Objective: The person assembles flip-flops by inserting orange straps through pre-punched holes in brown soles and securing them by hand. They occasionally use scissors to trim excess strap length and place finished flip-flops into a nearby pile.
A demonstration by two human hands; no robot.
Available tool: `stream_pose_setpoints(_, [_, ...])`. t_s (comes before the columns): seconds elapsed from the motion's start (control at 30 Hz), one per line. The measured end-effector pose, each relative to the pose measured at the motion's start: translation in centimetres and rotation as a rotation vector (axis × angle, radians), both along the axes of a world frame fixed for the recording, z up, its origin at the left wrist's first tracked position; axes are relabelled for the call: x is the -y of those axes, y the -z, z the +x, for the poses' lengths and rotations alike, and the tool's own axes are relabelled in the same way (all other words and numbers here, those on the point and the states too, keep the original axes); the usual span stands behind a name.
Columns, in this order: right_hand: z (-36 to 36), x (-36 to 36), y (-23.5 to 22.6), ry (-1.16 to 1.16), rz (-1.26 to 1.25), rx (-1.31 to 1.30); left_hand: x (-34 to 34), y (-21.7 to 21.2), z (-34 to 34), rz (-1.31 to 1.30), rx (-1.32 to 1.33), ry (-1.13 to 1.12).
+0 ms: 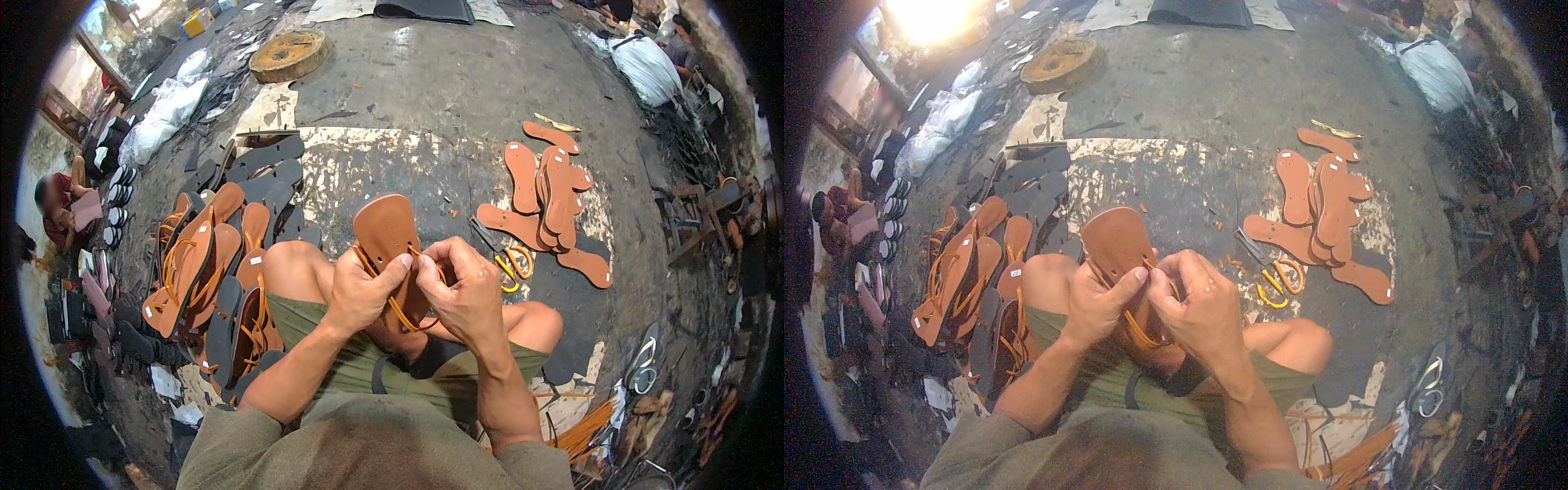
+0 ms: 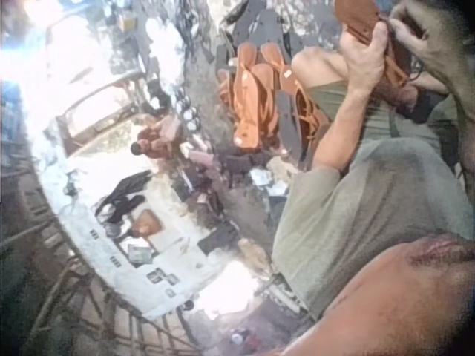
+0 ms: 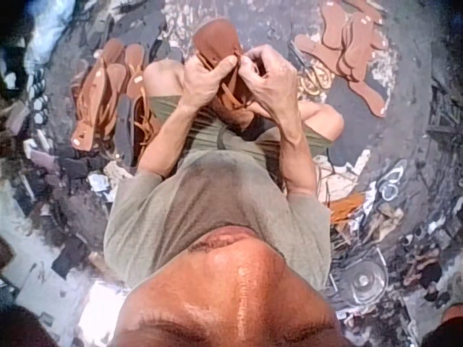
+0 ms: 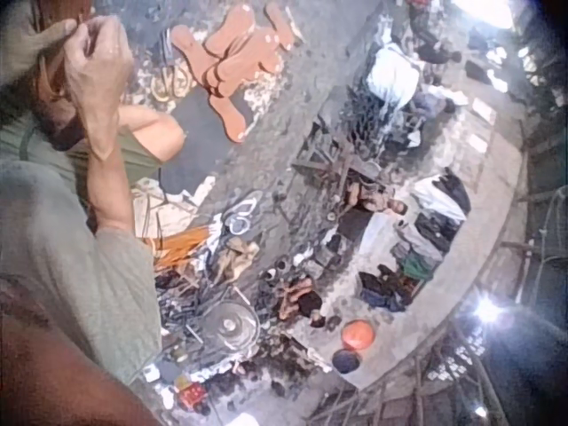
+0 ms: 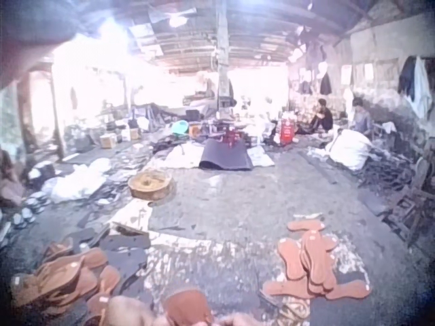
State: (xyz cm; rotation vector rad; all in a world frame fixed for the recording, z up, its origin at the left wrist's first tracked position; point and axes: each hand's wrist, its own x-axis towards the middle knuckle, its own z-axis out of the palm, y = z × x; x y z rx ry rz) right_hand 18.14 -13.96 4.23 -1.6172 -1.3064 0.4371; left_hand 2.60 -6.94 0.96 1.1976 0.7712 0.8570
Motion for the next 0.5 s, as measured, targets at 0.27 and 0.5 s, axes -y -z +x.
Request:
stream_pose_setpoints(0.27, [0.0, -0.2, 0.6, 0.072, 0.02, 0.087, 0.6, 0.3, 0.4, 0.095, -0.051, -0.042])
stream_pose_setpoints(0.5, [-0.8, -0.2, 1.1, 0.042, -0.041, -0.09, 0.2, 3.2, 0.2, 0.152, -0.041, -0.069])
